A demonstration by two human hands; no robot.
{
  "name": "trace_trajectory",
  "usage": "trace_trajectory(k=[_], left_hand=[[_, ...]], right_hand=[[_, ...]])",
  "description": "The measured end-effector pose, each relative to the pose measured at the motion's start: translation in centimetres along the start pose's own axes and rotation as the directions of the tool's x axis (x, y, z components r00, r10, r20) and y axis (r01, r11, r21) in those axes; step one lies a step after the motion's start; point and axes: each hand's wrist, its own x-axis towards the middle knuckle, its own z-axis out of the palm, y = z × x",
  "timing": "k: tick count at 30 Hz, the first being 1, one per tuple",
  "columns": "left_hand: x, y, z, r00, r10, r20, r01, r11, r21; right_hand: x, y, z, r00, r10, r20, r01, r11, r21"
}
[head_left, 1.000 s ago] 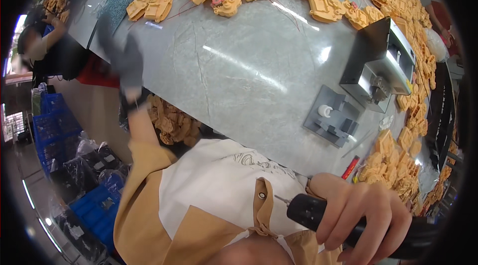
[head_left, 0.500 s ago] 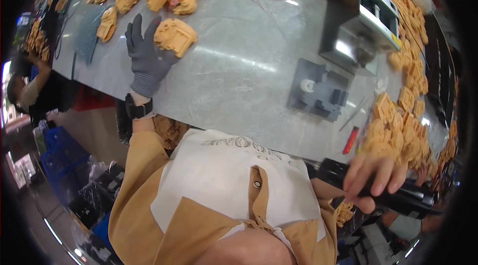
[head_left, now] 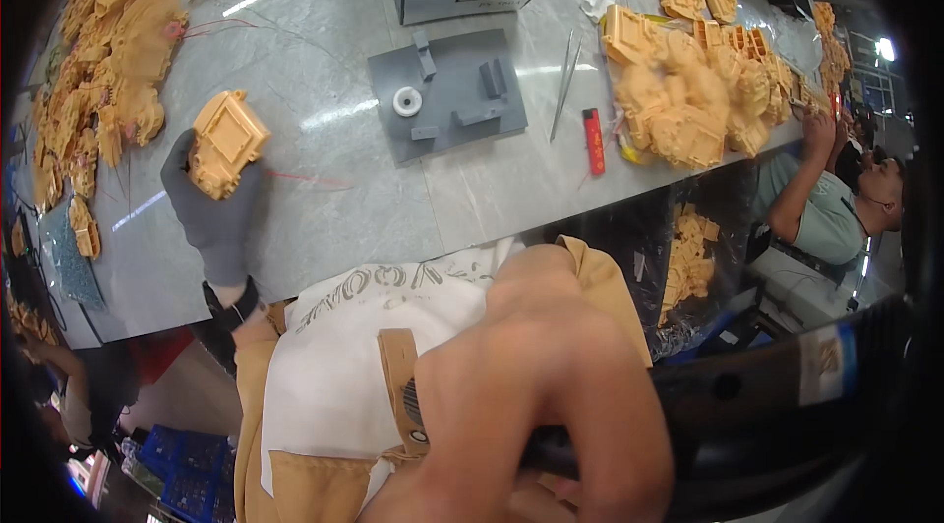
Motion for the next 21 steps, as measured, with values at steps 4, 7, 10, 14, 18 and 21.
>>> trace_trajectory(k=[4,7,10,14,18,21], left_hand=[[-0.6,7.8,3.9,0.933,0.326,0.154,-0.269,0.914,-0.303],[0.0,11.5,7.9,0.874,0.374,0.310,-0.369,0.926,-0.078],[-0.5,11.0,9.9,0.883,0.341,0.322,-0.419,0.883,0.213],[-0.5,10.5,10.6,0.846,0.417,0.332,-0.487,0.859,0.161],[0.8,12.2,9.0,0.768,0.546,0.334,-0.564,0.824,-0.050],[1.7,14.8,7.7,0.730,0.652,0.204,-0.653,0.754,-0.073]], right_hand=[[0.1,-0.5,0.7,1.000,-0.007,-0.027,0.007,1.000,0.015],[-0.1,-1.2,1.4,0.998,-0.034,-0.046,0.034,0.999,-0.002],[-0.3,-1.5,2.0,0.997,-0.053,-0.057,0.055,0.998,0.040],[-0.6,-1.3,1.8,0.994,-0.074,-0.077,0.077,0.996,0.035],[-0.4,-1.1,1.6,0.993,-0.083,-0.088,0.086,0.996,0.031],[0.0,-1.4,1.3,0.994,-0.055,-0.094,0.057,0.998,0.019]])
